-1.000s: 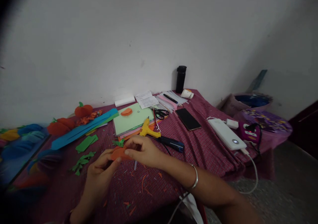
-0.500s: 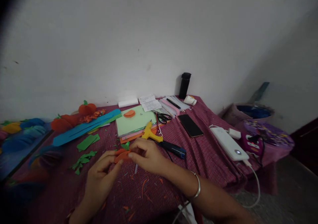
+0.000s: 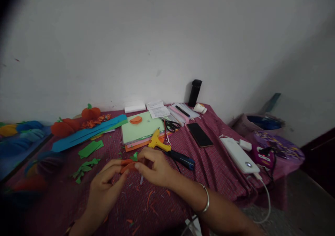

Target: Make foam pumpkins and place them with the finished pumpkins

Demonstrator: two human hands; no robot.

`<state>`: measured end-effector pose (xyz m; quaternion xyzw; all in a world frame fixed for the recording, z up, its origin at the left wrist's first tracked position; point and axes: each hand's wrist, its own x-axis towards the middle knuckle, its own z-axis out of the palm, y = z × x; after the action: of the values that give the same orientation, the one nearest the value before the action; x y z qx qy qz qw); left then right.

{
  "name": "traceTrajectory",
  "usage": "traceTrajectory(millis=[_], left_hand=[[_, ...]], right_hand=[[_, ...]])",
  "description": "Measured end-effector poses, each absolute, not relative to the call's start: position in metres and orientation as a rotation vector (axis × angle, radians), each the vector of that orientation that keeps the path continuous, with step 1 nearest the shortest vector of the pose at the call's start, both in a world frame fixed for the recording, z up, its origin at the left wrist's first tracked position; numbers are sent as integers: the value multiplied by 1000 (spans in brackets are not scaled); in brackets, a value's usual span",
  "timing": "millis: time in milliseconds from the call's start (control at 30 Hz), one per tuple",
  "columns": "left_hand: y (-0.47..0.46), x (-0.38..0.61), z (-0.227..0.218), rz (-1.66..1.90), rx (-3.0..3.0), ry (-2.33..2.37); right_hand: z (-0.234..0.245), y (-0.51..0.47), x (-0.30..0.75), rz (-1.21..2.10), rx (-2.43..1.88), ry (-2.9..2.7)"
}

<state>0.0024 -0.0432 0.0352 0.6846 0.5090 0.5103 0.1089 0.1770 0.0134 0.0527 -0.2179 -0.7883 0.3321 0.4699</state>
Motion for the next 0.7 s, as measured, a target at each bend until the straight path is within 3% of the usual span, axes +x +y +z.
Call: traceTrajectory(millis=[467,700], left_hand=[[-44,6,37,1470,1979,1485],[-44,4,36,1493,1658,1411]], right_hand=[[49,14,177,748,-611,-1963],[48,18,173,958,-757,-1760]])
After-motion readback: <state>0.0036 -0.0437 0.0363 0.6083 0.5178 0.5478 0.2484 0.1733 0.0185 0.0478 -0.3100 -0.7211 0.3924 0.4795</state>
